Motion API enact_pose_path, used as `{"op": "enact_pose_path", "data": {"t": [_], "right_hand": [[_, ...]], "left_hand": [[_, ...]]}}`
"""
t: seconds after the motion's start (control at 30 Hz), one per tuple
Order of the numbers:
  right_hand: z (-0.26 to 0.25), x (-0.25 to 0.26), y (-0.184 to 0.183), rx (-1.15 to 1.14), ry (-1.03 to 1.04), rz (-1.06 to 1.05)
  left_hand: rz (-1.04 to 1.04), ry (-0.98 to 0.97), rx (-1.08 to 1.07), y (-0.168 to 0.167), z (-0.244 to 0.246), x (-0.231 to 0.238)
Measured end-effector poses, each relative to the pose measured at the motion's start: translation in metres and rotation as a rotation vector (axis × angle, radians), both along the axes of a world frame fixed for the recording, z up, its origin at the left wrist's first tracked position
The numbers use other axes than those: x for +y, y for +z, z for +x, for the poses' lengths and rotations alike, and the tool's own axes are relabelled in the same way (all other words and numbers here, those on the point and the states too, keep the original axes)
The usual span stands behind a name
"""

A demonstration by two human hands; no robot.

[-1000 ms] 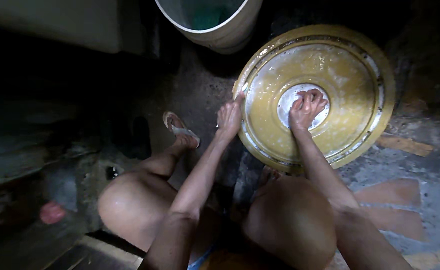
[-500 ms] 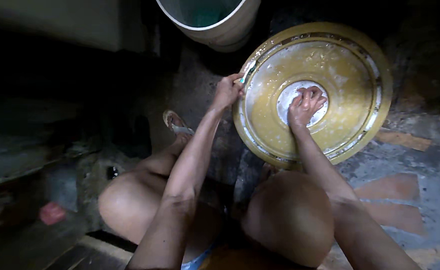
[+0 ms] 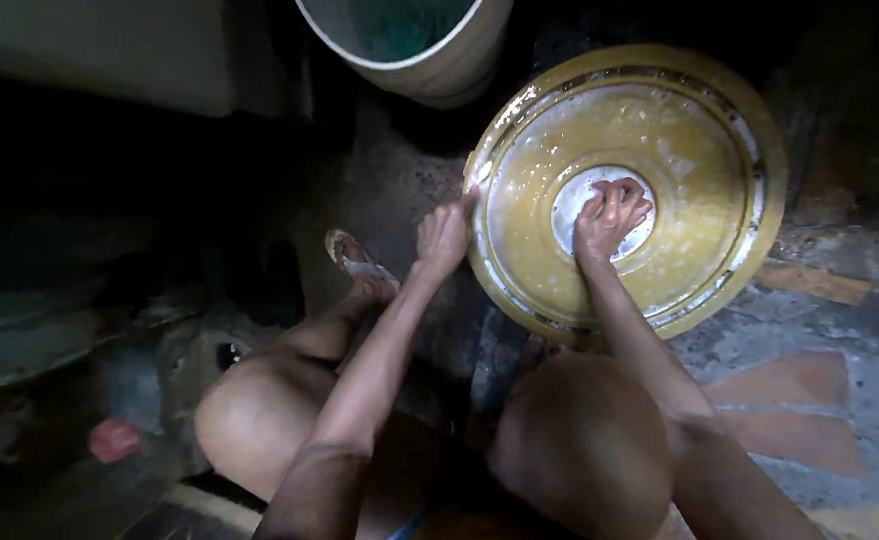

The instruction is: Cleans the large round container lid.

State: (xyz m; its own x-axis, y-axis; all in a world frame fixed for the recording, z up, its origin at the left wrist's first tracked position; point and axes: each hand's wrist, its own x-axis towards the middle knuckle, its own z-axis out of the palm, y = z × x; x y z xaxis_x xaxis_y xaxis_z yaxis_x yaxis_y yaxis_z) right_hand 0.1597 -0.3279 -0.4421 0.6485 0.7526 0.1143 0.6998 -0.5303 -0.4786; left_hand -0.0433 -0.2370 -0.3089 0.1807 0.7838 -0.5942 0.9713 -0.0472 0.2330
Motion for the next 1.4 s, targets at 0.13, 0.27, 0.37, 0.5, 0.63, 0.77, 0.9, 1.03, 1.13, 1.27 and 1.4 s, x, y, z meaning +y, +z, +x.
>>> {"op": "enact_pose_path", "data": {"t": [0.13, 0.27, 0.37, 0.5, 0.63, 0.77, 0.9, 1.03, 1.13, 1.27, 1.4], "right_hand": [[-0.002, -0.003, 0.002, 0.019, -0.002, -0.01], [-0.008, 0.0, 0.002, 0.011, -0.102, -0.017], [-0.012, 0.001, 0.005, 0.03, -0.137, -0.041], [-0.013, 0.001, 0.004, 0.037, -0.143, -0.019], [-0.016, 0.004, 0.008, 0.039, -0.184, -0.011], [-0.024, 0.004, 0.011, 0.075, -0.283, -0.046], [-0.022, 0.005, 0.012, 0.062, -0.277, -0.046], [-0.019, 0.0, 0.004, 0.029, -0.228, -0.021], [-0.019, 0.001, 0.006, 0.038, -0.232, -0.026], [-0.018, 0.003, 0.006, 0.039, -0.254, -0.013], [-0.019, 0.001, 0.005, 0.06, -0.25, -0.042]], "left_hand": [[-0.016, 0.007, -0.01, -0.021, 0.031, 0.032], [0.029, 0.01, -0.104, -0.023, 0.036, 0.039], [0.08, 0.037, -0.082, -0.009, -0.008, -0.013], [0.038, 0.207, -0.086, -0.014, -0.021, -0.065], [0.005, 0.297, -0.195, -0.036, 0.021, -0.007], [0.018, 0.184, -0.171, -0.031, 0.022, 0.013], [-0.01, 0.097, -0.083, -0.02, -0.007, -0.011], [-0.022, 0.106, -0.077, -0.024, 0.015, 0.014], [0.023, 0.101, -0.082, -0.027, 0.029, 0.022], [0.035, 0.097, -0.078, -0.012, -0.002, -0.017], [-0.003, 0.1, -0.082, -0.024, 0.014, 0.008]]}}
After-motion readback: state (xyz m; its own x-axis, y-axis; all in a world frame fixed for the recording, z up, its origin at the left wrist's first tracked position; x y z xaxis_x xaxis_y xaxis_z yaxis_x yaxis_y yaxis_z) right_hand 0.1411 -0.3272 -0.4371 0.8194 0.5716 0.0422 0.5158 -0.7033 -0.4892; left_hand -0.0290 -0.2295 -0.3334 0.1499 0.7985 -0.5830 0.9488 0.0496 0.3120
